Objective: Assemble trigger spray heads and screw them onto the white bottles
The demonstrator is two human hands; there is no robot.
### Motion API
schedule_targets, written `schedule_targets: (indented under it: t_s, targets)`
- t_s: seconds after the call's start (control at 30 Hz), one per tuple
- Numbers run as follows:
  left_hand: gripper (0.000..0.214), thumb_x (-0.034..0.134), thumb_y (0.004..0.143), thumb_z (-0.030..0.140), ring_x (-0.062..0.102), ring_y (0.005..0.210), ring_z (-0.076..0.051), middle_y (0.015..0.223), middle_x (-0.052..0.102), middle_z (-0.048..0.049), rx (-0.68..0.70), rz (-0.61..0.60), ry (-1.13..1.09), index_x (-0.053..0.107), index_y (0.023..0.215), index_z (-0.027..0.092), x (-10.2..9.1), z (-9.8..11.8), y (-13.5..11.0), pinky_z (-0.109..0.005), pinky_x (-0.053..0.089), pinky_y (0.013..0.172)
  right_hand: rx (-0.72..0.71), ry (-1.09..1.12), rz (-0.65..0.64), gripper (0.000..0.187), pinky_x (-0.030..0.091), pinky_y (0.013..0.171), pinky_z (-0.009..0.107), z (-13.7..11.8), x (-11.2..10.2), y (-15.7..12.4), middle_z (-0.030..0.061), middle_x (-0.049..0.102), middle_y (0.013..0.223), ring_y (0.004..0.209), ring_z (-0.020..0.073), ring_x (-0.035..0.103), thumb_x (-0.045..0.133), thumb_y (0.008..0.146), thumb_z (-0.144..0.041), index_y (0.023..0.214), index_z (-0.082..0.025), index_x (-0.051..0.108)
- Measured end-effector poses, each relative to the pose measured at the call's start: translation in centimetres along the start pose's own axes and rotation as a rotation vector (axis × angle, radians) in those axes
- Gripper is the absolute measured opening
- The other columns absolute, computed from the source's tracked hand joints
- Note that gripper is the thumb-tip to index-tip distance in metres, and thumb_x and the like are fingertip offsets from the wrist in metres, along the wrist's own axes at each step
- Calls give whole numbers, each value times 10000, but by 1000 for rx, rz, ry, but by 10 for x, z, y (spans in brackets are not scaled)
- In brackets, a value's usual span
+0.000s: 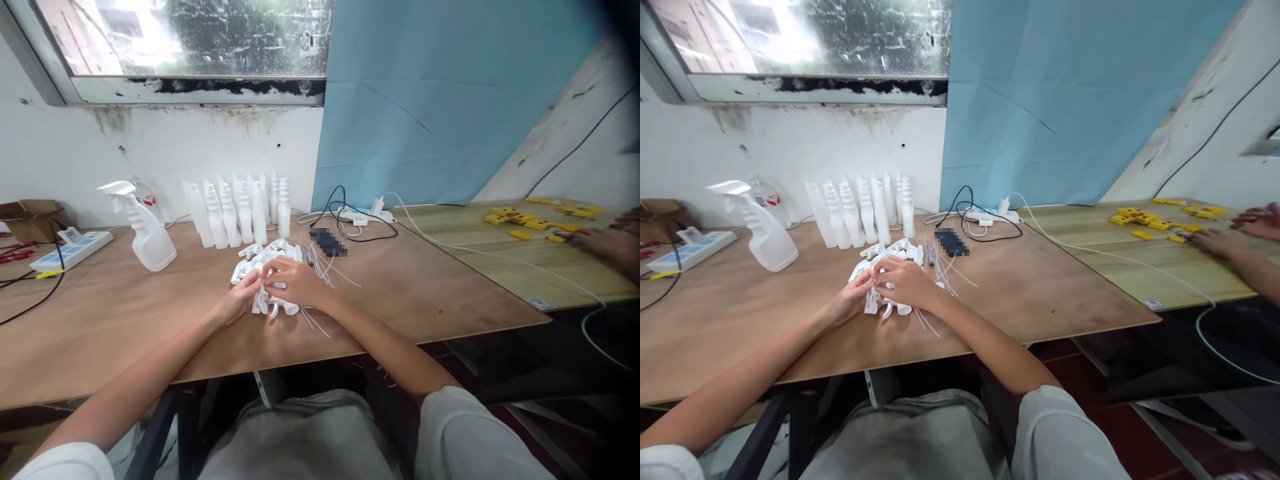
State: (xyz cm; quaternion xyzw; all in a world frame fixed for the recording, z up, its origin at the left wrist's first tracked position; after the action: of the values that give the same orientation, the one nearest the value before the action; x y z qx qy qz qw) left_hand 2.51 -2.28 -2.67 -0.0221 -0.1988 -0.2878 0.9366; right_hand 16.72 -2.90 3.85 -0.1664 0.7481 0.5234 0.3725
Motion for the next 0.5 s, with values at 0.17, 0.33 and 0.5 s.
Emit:
schedule_targets:
  t_s: [0.17, 0.33, 0.5]
  targets:
    - [250, 550, 891, 459, 559, 736, -137, 878, 562, -19, 253, 116, 366, 543, 907, 209, -3, 10, -1, -253, 465, 661, 331, 218, 139, 121, 494, 722, 270, -3, 4, 4, 29, 664, 959, 836, 145, 627, 653, 764, -157, 648, -191, 657]
    - [227, 431, 959, 399, 492, 1075, -201, 1104, 480, -72, 671, 223, 812, 542, 1026, 213, 5, 27, -8, -338, 431, 912, 498, 462, 347, 75, 491, 752, 277, -6, 5, 5, 56, 662, 939, 879, 159, 631, 674, 726, -182, 654, -160, 677]
    - [262, 459, 947, 245, 507, 1033, -195, 1199, 397, -104, 906, 185, 1131, 430, 1208, 243, 10, 27, -13, -326, 483, 794, 652, 714, 369, 115, 498, 689, 269, 6, 8, 1, 40, 675, 827, 767, 147, 631, 697, 680, -203, 582, -147, 673]
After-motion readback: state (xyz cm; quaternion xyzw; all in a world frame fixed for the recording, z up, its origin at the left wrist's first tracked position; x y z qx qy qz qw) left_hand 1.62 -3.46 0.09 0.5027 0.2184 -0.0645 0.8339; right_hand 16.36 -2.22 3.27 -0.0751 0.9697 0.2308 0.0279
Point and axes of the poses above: each hand's wrist, its own y-axis towards the middle knuckle, its own x-axis out of the palm, z = x × y, the point moved 4 cm from there along y, towards the middle knuckle
